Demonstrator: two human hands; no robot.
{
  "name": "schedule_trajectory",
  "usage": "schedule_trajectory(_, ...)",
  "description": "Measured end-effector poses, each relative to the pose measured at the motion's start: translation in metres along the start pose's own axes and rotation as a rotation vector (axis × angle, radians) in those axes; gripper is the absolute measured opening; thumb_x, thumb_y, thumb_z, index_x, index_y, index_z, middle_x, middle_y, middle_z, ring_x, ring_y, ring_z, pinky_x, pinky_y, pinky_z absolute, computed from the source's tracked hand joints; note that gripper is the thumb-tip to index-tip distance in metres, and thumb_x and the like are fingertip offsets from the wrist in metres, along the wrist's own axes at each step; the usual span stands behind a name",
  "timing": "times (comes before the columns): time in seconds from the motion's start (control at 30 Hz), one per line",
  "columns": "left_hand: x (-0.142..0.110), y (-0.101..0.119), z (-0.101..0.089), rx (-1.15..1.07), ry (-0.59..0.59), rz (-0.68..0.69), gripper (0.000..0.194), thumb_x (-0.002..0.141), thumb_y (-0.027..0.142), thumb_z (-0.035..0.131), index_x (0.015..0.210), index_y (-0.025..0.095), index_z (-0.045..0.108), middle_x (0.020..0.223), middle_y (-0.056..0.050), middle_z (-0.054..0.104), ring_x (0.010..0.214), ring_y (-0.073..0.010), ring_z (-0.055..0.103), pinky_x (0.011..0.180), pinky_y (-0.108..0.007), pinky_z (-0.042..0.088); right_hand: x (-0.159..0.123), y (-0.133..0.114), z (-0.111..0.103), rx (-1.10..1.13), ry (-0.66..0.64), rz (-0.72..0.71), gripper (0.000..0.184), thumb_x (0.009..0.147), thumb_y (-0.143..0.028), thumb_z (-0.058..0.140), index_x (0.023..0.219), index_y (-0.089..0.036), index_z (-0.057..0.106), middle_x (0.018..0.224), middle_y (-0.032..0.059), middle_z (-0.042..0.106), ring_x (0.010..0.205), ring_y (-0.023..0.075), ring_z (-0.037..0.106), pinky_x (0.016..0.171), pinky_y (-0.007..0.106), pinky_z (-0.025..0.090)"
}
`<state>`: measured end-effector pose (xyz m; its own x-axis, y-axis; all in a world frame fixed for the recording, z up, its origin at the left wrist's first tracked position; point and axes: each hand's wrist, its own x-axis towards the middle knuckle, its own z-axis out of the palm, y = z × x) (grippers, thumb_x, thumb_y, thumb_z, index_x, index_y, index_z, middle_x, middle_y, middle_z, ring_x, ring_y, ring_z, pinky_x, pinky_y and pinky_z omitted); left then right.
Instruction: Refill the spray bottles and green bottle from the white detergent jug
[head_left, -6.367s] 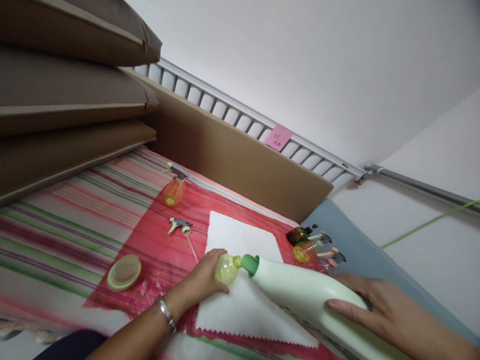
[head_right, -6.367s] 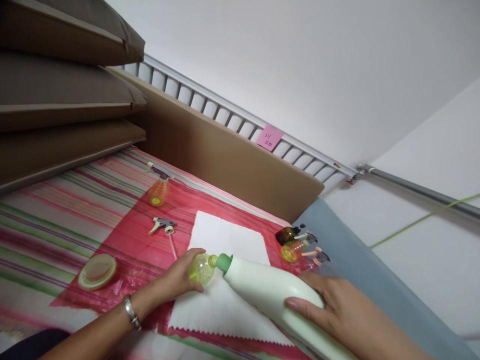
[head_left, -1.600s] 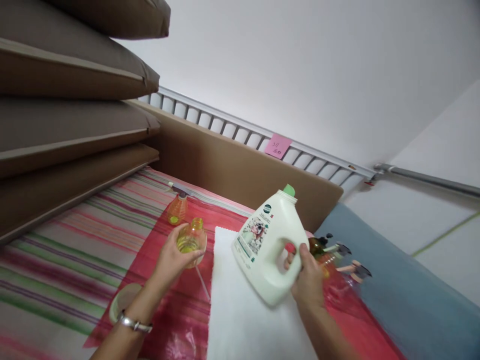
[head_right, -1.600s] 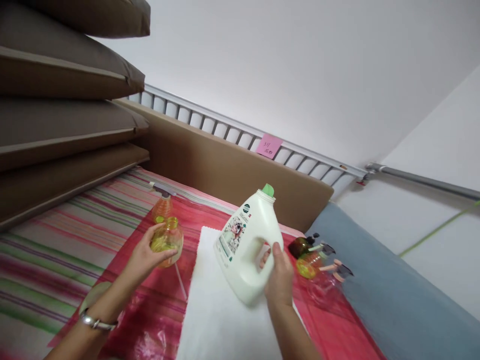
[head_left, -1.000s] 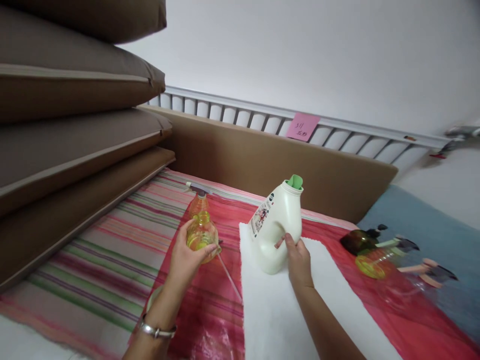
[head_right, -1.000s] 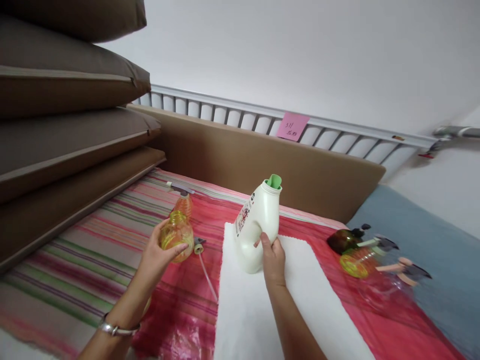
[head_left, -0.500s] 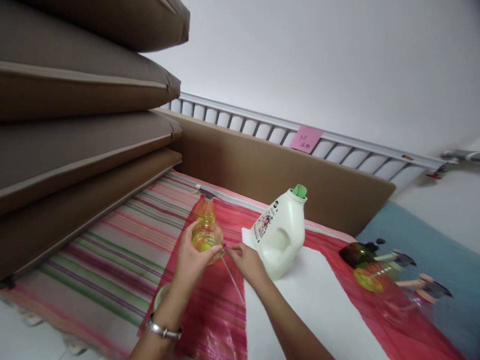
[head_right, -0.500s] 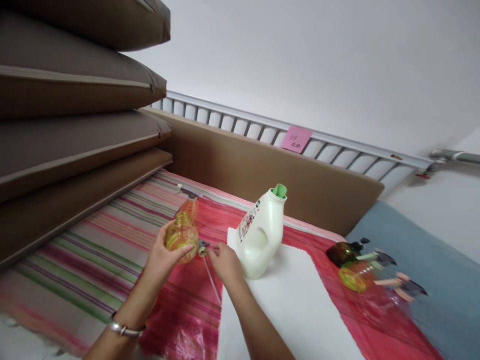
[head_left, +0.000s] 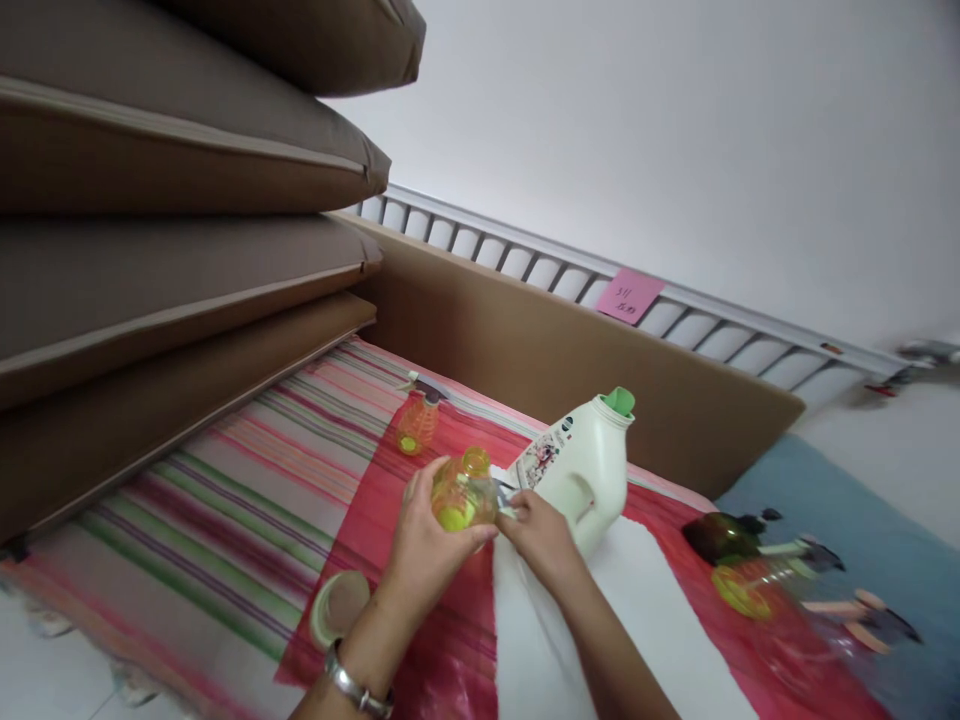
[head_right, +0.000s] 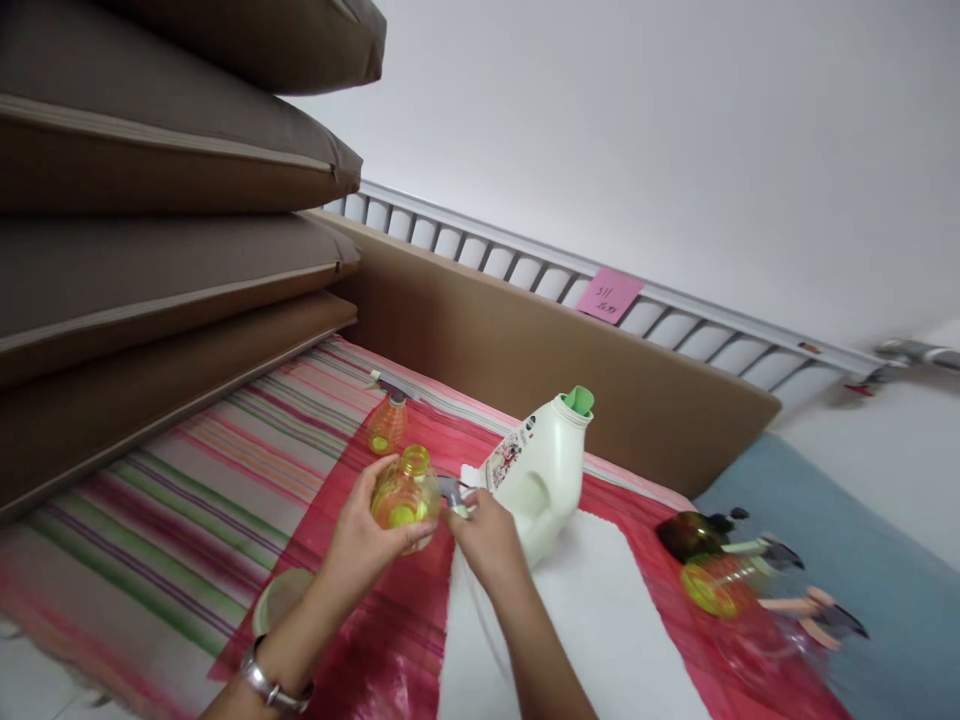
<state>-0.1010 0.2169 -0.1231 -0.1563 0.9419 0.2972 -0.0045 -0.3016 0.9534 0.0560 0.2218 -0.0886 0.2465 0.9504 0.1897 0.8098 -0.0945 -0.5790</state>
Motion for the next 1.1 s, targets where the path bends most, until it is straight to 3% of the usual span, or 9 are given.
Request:
schedule_trajectory(0.1, -0.010, 0.003, 0.014, -0.019, -0.078, -0.004, 0.077, 0.049, 0.022, 0.082, 0.118, 0.024, 0.047, 0.118, -0.007, 0.054, 0.113, -0.0272, 0.050, 0.100, -0.044, 0.038, -0.030, 0.025, -0.063, -0.021, 0.100, 0.109, 0.027, 0.064, -0.046, 0.063, 0.074, -0.022, 0.054, 0.051, -0.0039, 0.057, 0.047, 0.0180, 0.055, 0.046, 0.030, 0.041)
schedule_trajectory(0.2, -0.028, 0.003, 0.033, -0.023, -0.175, -0.023, 0.078, 0.046, 0.022, 0.083, 0.116, 0.022, 0.047, 0.117, -0.007, 0.055, 0.112, -0.0271, 0.051, 0.099, -0.044, 0.039, -0.059, 0.046, -0.113, 0.148, 0.291, 0.176, 0.038, 0.058, -0.054, 0.065, 0.076, -0.023, 0.052, 0.046, -0.0059, 0.052, 0.043, 0.0171, 0.051, 0.045, 0.030, 0.039)
schedule_trajectory(0.3, -0.050, -0.005, 0.055, -0.027, -0.283, -0.070, 0.080, 0.044, 0.020, 0.084, 0.115, 0.020, 0.047, 0.117, -0.008, 0.055, 0.113, -0.0281, 0.050, 0.100, -0.044, 0.037, -0.081, 0.053, -0.142, 0.348, 0.447, 0.094, 0.034, 0.062, -0.053, 0.064, 0.071, -0.022, 0.051, 0.046, -0.0047, 0.051, 0.048, 0.0171, 0.052, 0.052, 0.031, 0.042)
schedule_trajectory(0.4, -0.070, -0.018, 0.071, -0.031, -0.398, -0.083, 0.079, 0.045, 0.016, 0.082, 0.116, 0.019, 0.048, 0.119, -0.010, 0.055, 0.114, -0.0287, 0.049, 0.101, -0.044, 0.036, -0.095, 0.052, -0.155, 0.479, 0.504, 0.031, 0.029, 0.067, -0.049, 0.063, 0.065, -0.022, 0.052, 0.054, -0.0002, 0.057, 0.058, 0.0188, 0.056, 0.059, 0.032, 0.045)
schedule_trajectory(0.57, -0.091, -0.033, 0.079, -0.006, -0.550, -0.123, 0.081, 0.043, 0.015, 0.083, 0.117, 0.018, 0.049, 0.122, -0.012, 0.054, 0.116, -0.0303, 0.049, 0.102, -0.044, 0.036, -0.104, 0.052, -0.148, 0.608, 0.515, -0.008, 0.028, 0.070, -0.046, 0.063, 0.064, -0.021, 0.052, 0.062, 0.0014, 0.059, 0.065, 0.0193, 0.057, 0.063, 0.032, 0.046)
schedule_trajectory(0.87, -0.095, -0.047, 0.082, 0.022, -0.605, -0.118, 0.085, 0.041, 0.018, 0.085, 0.119, 0.019, 0.049, 0.123, -0.012, 0.053, 0.116, -0.0296, 0.048, 0.101, -0.043, 0.036, -0.096, 0.047, -0.122, 0.672, 0.459, -0.022, 0.027, 0.073, -0.043, 0.065, 0.082, -0.018, 0.058, 0.063, -0.0006, 0.059, 0.065, 0.0163, 0.054, 0.068, 0.031, 0.044)
schedule_trajectory(1.1, -0.091, -0.044, 0.082, -0.001, -0.648, -0.139, 0.089, 0.039, 0.021, 0.086, 0.120, 0.018, 0.049, 0.122, -0.012, 0.054, 0.115, -0.0312, 0.048, 0.100, -0.042, 0.036, -0.100, 0.070, -0.060, 0.764, 0.204, 0.101, 0.022, 0.070, -0.037, 0.069, 0.082, -0.019, 0.063, 0.077, 0.0015, 0.067, 0.080, 0.0219, 0.060, 0.076, 0.034, 0.047)
